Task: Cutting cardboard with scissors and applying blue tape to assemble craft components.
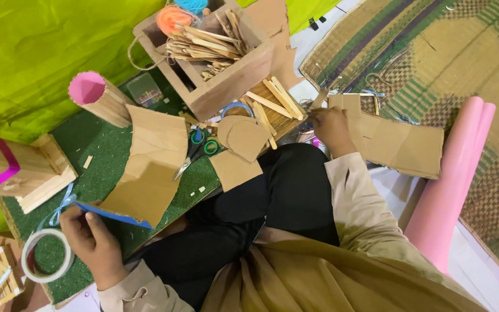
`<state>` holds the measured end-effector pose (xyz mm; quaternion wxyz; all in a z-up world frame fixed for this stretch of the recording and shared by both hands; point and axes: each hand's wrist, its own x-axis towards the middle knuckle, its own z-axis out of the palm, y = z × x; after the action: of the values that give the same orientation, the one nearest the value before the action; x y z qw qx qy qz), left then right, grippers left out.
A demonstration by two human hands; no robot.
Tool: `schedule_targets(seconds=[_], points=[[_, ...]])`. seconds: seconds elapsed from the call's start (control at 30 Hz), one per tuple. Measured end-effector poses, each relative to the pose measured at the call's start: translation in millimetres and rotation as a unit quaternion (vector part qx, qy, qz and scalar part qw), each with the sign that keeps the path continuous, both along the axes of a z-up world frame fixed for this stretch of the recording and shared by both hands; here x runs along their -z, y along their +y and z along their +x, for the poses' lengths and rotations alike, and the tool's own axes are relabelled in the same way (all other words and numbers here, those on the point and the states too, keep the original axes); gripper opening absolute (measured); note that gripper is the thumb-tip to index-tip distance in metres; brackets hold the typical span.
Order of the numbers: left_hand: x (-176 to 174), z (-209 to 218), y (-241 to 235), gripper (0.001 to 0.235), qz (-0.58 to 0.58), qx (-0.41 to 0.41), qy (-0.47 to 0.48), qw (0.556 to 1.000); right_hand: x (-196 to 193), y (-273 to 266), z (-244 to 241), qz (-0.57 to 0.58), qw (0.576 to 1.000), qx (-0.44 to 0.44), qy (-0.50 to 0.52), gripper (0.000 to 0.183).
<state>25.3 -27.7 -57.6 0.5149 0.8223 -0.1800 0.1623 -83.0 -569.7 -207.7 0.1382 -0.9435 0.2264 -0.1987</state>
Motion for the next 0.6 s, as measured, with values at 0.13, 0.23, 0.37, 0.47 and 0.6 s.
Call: schedule_targets(seconds=[0.13,0.23,0.37,0.47,0.6], points=[[6.7,0.8,8.3,0.015,0.027,-0.017,-0.033,0.999,-82.0,37.6,4.1,0.056,0.988,-0.006,-0.146,0.013],[9.3,5.8,8.0,0.013,0.005,-0.014,-0.031,0.999,-156.0,82.7,1.5,0.088,0.947,-0.092,-0.295,0.010],[18.5,13.5,12.6,0.005,-0.040,0.024,-0.060,0.997,-187.2,138.3,-3.5,0.009,0.915,-0.336,-0.222,0.029],[18.7,14.0,15.2,0.007,-0.046,0.011,-0.060,0.997,-183.9,187.3,-1.9,-0.065,0.898,-0.415,-0.135,0.035],[1.4,9.3,6.4,0.012,-0.066,0.023,-0.038,0.997,-162.0,209.1,5.1,-0.144,0.890,-0.419,-0.102,0.026]])
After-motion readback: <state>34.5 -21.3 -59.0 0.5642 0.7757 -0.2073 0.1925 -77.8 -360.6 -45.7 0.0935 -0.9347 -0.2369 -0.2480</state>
